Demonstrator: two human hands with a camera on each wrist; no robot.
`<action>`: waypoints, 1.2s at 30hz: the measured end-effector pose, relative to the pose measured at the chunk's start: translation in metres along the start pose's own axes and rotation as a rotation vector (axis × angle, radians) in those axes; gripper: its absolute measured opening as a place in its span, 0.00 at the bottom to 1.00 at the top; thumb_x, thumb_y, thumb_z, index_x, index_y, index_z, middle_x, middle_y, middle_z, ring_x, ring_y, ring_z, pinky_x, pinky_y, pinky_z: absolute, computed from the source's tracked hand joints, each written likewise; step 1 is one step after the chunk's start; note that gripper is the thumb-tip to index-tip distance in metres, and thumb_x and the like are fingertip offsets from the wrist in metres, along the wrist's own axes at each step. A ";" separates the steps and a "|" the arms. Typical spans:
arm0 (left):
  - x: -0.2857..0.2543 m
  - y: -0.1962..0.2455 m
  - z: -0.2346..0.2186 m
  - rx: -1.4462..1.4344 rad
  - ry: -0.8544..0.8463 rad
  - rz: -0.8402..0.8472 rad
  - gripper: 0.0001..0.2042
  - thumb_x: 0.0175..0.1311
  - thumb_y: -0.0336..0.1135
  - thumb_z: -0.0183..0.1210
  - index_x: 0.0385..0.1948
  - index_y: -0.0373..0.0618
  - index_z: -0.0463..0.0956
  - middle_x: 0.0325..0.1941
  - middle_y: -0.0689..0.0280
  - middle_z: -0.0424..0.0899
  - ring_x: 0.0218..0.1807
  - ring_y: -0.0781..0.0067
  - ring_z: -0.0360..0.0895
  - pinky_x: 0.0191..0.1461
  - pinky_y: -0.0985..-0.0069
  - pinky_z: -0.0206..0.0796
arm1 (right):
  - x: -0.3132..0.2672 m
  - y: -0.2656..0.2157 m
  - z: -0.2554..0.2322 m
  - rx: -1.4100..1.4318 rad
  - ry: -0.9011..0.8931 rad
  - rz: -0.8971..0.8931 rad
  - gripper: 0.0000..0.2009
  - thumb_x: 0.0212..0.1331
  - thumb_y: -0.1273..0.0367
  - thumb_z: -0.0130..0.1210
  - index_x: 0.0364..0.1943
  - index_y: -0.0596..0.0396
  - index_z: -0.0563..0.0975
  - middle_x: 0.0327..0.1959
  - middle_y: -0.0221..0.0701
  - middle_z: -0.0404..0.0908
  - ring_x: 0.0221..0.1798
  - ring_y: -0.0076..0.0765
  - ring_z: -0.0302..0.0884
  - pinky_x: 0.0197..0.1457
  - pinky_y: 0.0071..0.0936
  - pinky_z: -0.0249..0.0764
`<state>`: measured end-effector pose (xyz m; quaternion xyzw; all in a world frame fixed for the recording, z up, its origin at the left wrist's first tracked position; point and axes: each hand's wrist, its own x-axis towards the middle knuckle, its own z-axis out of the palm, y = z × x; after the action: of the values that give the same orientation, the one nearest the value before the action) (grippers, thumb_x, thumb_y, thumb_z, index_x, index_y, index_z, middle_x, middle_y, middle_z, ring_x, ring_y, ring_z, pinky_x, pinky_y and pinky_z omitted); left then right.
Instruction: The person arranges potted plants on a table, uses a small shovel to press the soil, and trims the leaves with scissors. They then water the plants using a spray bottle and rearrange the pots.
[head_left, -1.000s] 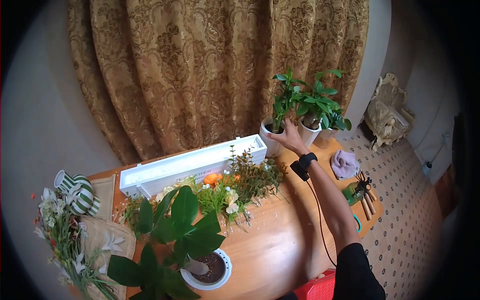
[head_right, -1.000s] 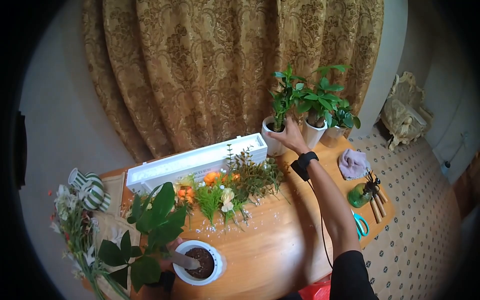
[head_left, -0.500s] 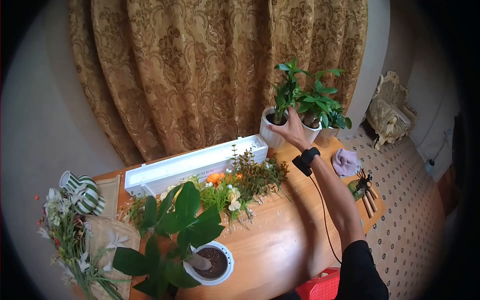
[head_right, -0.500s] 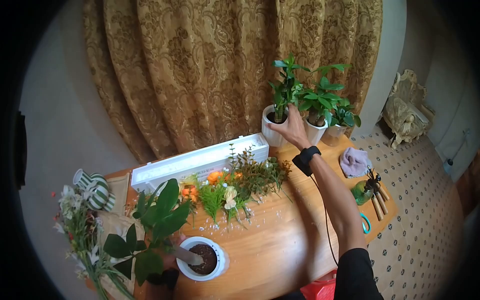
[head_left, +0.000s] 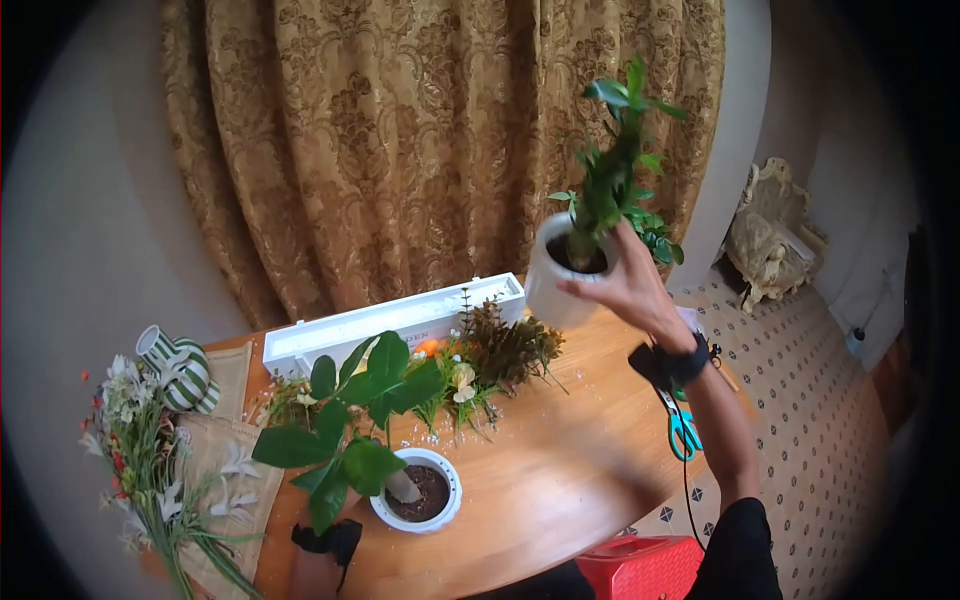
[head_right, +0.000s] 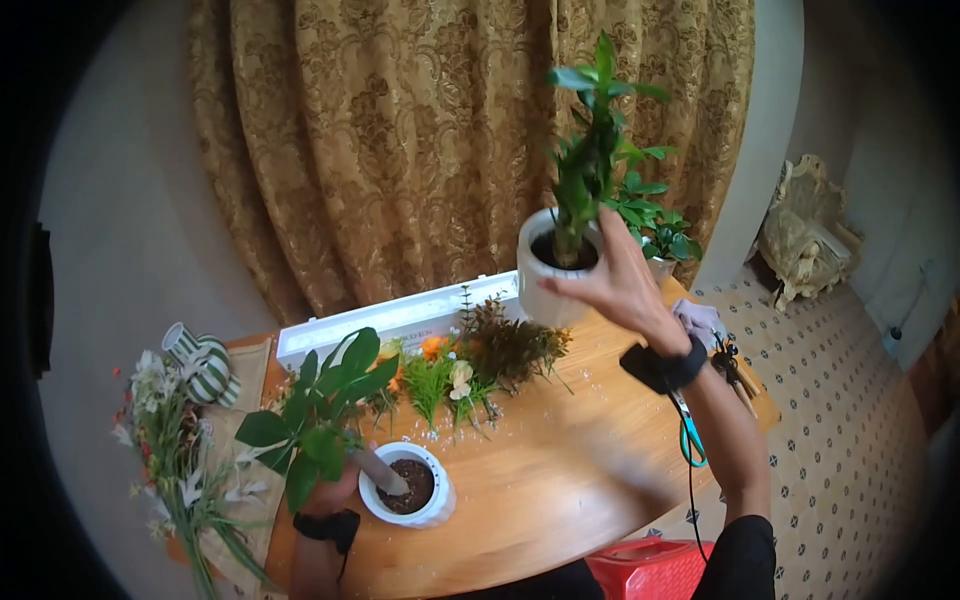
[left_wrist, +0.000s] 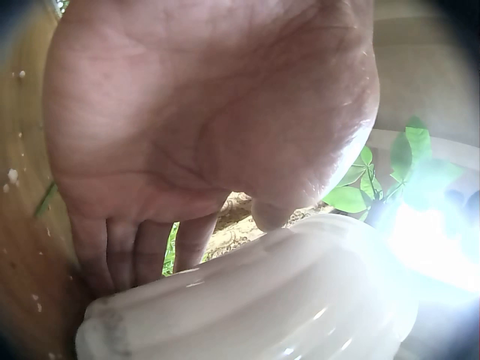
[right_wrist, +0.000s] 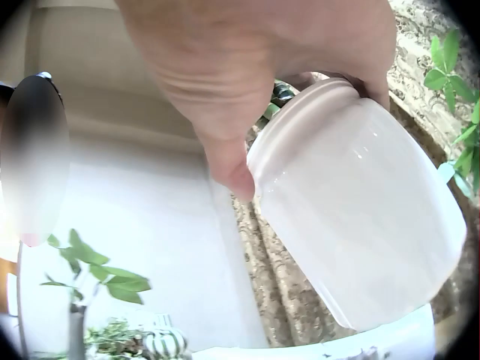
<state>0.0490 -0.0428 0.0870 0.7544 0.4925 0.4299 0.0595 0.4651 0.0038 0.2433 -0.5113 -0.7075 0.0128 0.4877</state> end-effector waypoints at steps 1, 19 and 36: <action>0.001 0.005 -0.005 -0.009 -0.059 0.023 0.07 0.62 0.36 0.70 0.33 0.44 0.84 0.30 0.62 0.87 0.32 0.67 0.82 0.38 0.66 0.73 | -0.017 -0.015 -0.003 0.037 -0.057 0.016 0.47 0.41 0.56 0.79 0.67 0.60 0.67 0.57 0.46 0.76 0.62 0.44 0.76 0.66 0.41 0.72; -0.037 -0.120 0.052 -1.019 -0.401 -0.429 0.08 0.65 0.18 0.58 0.44 0.39 0.75 0.42 0.61 0.83 0.45 0.68 0.83 0.53 0.67 0.77 | -0.182 -0.088 0.075 0.081 -0.286 0.208 0.47 0.39 0.55 0.79 0.65 0.62 0.68 0.58 0.49 0.75 0.60 0.55 0.72 0.64 0.42 0.69; -0.064 -0.166 0.076 -1.281 -0.403 -0.638 0.12 0.72 0.27 0.56 0.55 0.35 0.75 0.50 0.58 0.83 0.52 0.64 0.81 0.61 0.64 0.75 | -0.201 -0.063 0.068 0.410 -0.366 0.319 0.52 0.44 0.61 0.80 0.72 0.63 0.60 0.68 0.50 0.70 0.70 0.48 0.70 0.73 0.38 0.64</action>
<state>-0.0212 0.0156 -0.0833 0.4566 0.3201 0.4480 0.6988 0.3725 -0.1421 0.1041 -0.4961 -0.6770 0.3233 0.4370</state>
